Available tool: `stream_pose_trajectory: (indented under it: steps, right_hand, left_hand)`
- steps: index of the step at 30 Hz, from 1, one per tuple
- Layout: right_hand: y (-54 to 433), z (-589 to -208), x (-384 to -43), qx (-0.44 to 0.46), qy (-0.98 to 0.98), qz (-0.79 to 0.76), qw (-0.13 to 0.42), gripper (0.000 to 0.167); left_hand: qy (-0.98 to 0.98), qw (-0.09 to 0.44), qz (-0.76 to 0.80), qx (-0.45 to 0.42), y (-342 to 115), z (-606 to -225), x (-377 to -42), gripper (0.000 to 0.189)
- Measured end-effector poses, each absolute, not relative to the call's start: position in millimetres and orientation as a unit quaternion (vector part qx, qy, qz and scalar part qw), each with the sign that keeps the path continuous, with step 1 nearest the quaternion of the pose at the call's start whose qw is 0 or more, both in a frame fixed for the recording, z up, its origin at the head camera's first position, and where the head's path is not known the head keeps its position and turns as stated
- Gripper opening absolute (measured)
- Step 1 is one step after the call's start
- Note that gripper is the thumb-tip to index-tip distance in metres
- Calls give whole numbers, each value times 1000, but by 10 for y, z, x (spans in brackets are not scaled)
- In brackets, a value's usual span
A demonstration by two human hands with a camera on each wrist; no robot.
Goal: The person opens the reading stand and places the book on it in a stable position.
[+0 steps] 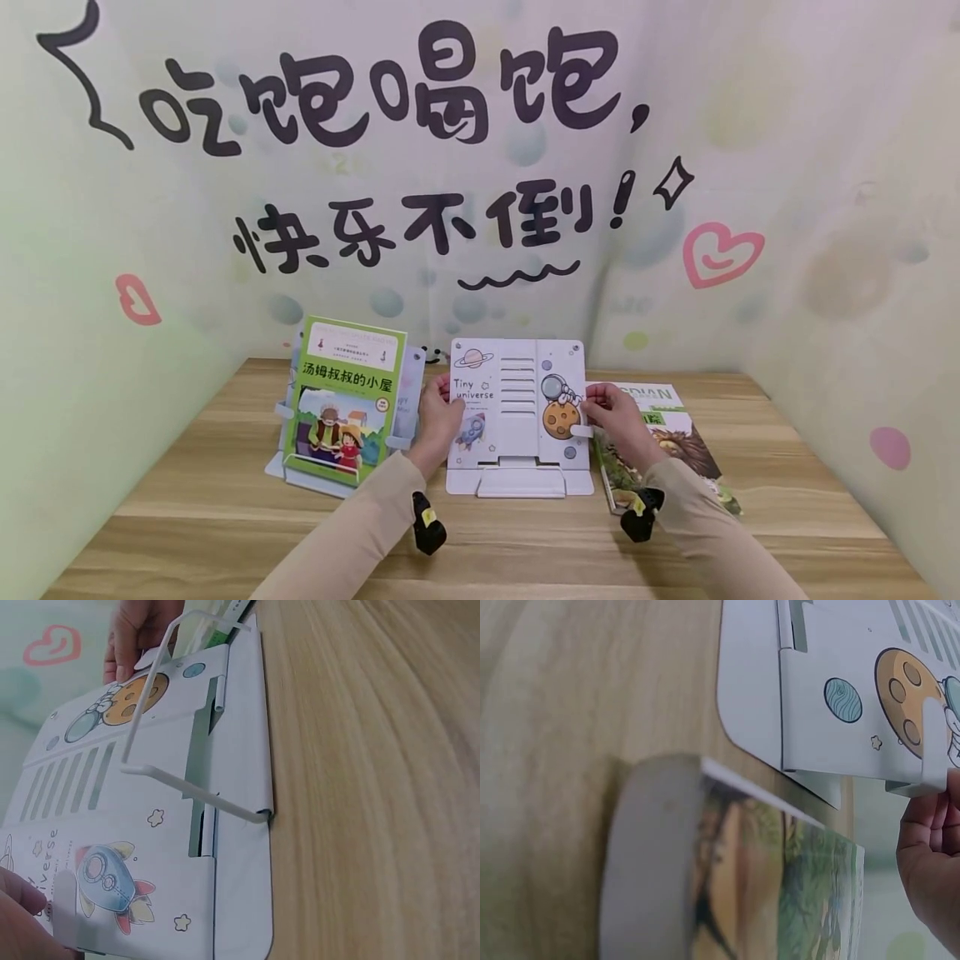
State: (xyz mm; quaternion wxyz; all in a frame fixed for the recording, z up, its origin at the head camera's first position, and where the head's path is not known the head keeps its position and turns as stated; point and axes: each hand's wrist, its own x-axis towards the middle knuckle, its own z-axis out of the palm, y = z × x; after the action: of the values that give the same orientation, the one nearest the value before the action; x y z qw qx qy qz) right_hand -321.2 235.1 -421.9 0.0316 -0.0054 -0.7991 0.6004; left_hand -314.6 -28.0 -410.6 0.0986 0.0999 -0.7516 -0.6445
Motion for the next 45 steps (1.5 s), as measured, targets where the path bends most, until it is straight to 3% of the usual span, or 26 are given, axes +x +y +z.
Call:
stream_pose_trajectory:
  steps: [17,24,28,32,40,45]
  right_hand:
    - [2418,-4169,-3051,36,-798,601,37,21]
    - [2407,-4167,-3019,44,-791,609,42,22]
    - [2420,-4173,-3015,42,-789,611,44,22]
    - [2424,-4159,-2995,40,-789,611,47,22]
    - [2384,-4139,-2897,39,-788,610,73,19]
    - [2333,-4157,-2816,36,-790,605,91,16]
  left_hand:
    - [-727,89,-674,94,-273,-4006,-2988,43]
    - [-721,107,-681,63,-290,-3983,-2860,48]
    - [-720,118,-683,25,-271,-3935,-2709,57]
    - [-735,174,-654,-42,-245,-3863,-2618,59]
    - [-767,284,-535,-211,-125,-3538,-2828,37]
    - [-803,265,-466,-260,39,-3328,-2998,30]
